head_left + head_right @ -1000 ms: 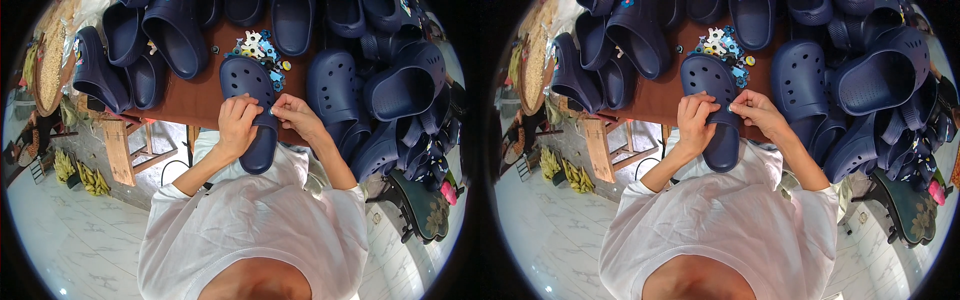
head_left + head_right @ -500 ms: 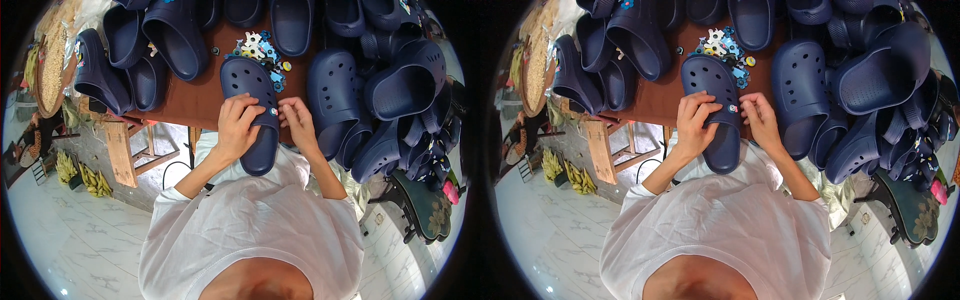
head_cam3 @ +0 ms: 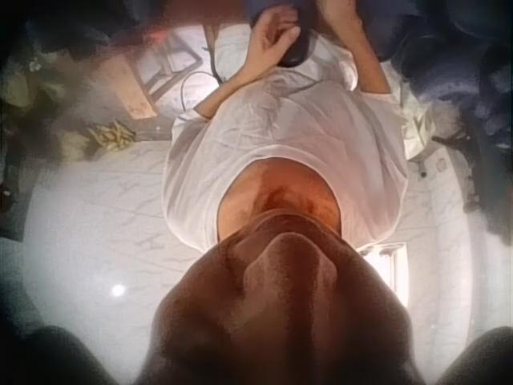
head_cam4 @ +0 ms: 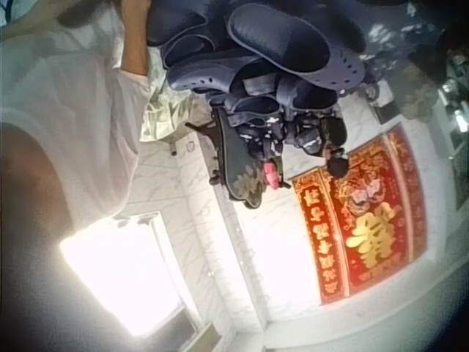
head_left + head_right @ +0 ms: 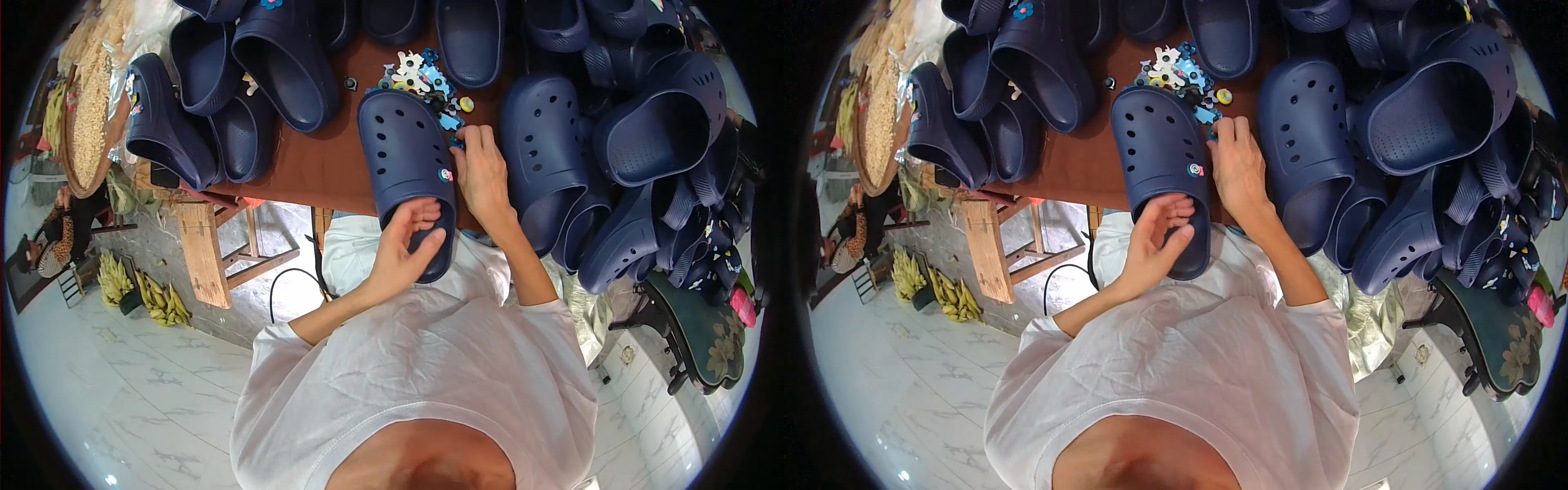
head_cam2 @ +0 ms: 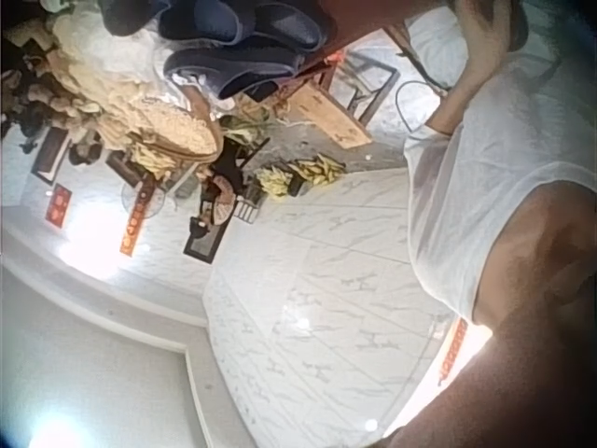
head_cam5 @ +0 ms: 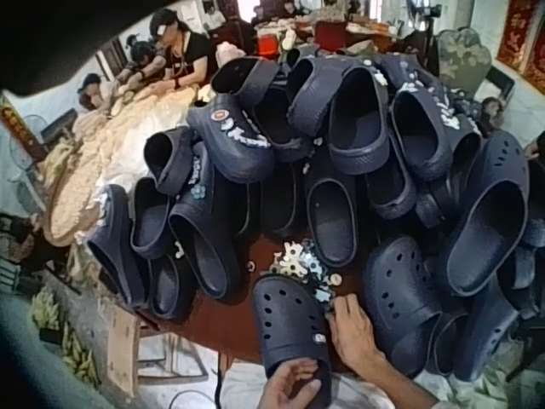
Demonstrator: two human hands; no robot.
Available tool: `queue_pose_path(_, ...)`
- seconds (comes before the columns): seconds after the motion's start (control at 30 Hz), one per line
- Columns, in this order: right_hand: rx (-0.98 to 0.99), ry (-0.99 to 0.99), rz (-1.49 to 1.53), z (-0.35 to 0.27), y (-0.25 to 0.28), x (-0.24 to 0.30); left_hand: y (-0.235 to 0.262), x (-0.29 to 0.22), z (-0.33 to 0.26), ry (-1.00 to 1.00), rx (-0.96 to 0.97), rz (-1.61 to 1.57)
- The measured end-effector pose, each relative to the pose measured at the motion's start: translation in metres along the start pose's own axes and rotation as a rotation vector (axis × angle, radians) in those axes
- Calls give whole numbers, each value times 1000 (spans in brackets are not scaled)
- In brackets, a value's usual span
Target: Attaching decorative charms to navy blue clogs in a workshop setting.
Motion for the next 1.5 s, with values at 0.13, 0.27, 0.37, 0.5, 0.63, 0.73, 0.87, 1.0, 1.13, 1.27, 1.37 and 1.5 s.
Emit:
queue_pose_path(0.13, -55, 19, 84, -8, 11, 1, -5, 7, 20, 235, -85, -274)
queue_pose_path(0.27, 56, -144, 475, -15, 18, -1, -7, 16, 27, 280, -250, -490)
queue_pose_path(0.37, 237, -212, 683, -15, 2, -9, -6, 16, 34, 253, -356, -578)
queue_pose_path(0.5, 328, -298, 757, -12, -11, -12, -6, 10, 35, 241, -362, -559)
queue_pose_path(0.63, 370, -298, 909, -10, -20, -17, 1, 15, 29, 304, -367, -499)
queue_pose_path(0.73, 404, -302, 978, -11, -22, -14, 3, 17, 29, 306, -343, -457)
queue_pose_path(0.87, 358, -283, 993, -12, -19, -11, 3, 19, 28, 329, -324, -457)
queue_pose_path(1.0, 309, -256, 910, -15, -11, -4, 4, 17, 29, 312, -322, -468)
queue_pose_path(1.13, 260, -189, 833, -19, -1, 6, 6, 16, 26, 345, -327, -485)
queue_pose_path(1.27, 284, -169, 805, -19, -3, 7, 7, 5, 31, 240, -319, -453)
queue_pose_path(1.37, 289, -180, 801, -22, -11, 2, 12, 8, 28, 219, -345, -459)
queue_pose_path(1.5, 184, -156, 674, -27, -10, 2, 13, 9, 27, 244, -345, -468)
Point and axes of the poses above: each hand's wrist, its own z-axis towards the middle knuckle, its own y-axis out of the back of the hand, x = y × z, the point moved 9 cm from there along z, towards the middle knuckle, and after that the axes turned 8 degrees about -y, right-handed, at the moved point
